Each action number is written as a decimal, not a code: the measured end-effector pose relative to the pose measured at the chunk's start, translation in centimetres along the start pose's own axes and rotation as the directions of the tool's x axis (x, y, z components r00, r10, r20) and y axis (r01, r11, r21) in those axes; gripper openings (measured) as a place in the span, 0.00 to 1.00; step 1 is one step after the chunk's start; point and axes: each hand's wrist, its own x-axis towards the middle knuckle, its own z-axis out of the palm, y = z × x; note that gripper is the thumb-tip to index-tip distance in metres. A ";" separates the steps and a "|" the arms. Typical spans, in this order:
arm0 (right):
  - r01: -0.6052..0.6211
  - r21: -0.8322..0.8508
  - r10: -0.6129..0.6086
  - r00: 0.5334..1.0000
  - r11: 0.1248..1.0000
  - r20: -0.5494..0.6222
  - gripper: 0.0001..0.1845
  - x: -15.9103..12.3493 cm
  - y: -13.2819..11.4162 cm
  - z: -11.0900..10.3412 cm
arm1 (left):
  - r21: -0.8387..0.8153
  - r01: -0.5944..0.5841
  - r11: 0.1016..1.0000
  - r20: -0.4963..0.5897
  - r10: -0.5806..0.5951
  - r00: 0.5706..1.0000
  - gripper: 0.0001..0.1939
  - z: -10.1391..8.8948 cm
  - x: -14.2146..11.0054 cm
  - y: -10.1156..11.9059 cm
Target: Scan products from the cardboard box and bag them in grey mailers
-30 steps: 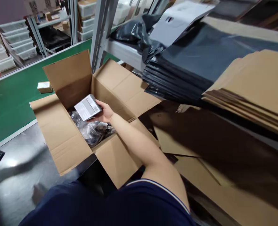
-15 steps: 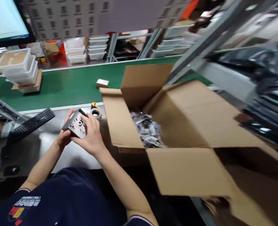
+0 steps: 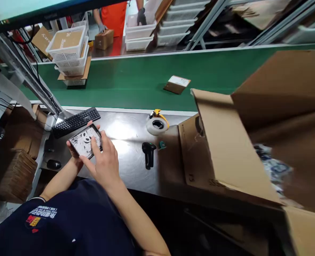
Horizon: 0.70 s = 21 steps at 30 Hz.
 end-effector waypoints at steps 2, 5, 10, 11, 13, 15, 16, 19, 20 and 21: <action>0.000 0.027 0.001 1.000 1.000 -0.015 0.32 0.4 -0.4 0.5 | 0.019 -0.009 1.000 -0.020 0.009 1.000 0.64 -0.8 -0.3 0.7; -0.016 0.037 0.015 0.999 0.999 0.029 0.32 1.2 -0.7 0.4 | 0.040 -0.020 0.999 -0.040 0.021 0.999 0.67 -2.0 -0.4 0.8; -0.111 0.083 0.092 0.975 0.990 0.201 0.39 2.1 -0.6 -0.4 | 0.054 -0.034 0.998 0.032 0.032 0.999 0.69 -3.5 0.1 -0.2; -0.146 0.085 0.125 0.969 0.986 0.212 0.41 2.0 -0.5 -0.5 | 0.074 -0.038 0.997 0.033 0.036 0.999 0.69 -3.7 0.3 -0.3; -0.217 0.097 0.190 0.955 0.971 0.227 0.44 1.8 -0.2 -0.5 | 0.141 -0.040 0.989 0.014 0.039 0.999 0.69 -4.0 0.7 -0.4; -0.282 0.150 0.238 0.937 0.948 0.255 0.43 1.4 0.1 -0.3 | 0.208 -0.046 0.977 -0.008 0.049 0.999 0.70 -4.4 1.3 -0.5; -0.313 0.191 0.258 0.929 0.930 0.264 0.43 1.2 0.3 -0.3 | 0.224 -0.054 0.973 -0.011 0.058 0.998 0.71 -4.7 1.7 -0.5; -0.382 0.334 0.312 0.918 0.861 0.246 0.44 0.9 0.9 -0.2 | 0.221 -0.069 0.973 0.025 0.066 0.998 0.73 -5.5 2.7 -0.8; -0.402 0.375 0.337 0.914 0.835 0.227 0.44 0.9 1.0 -0.2 | 0.218 -0.060 0.974 0.041 0.052 0.998 0.73 -5.7 2.8 -0.9; -0.422 0.411 0.365 0.906 0.808 0.213 0.44 0.8 1.1 -0.2 | 0.219 -0.043 0.975 0.055 0.032 0.998 0.73 -5.7 2.9 -0.9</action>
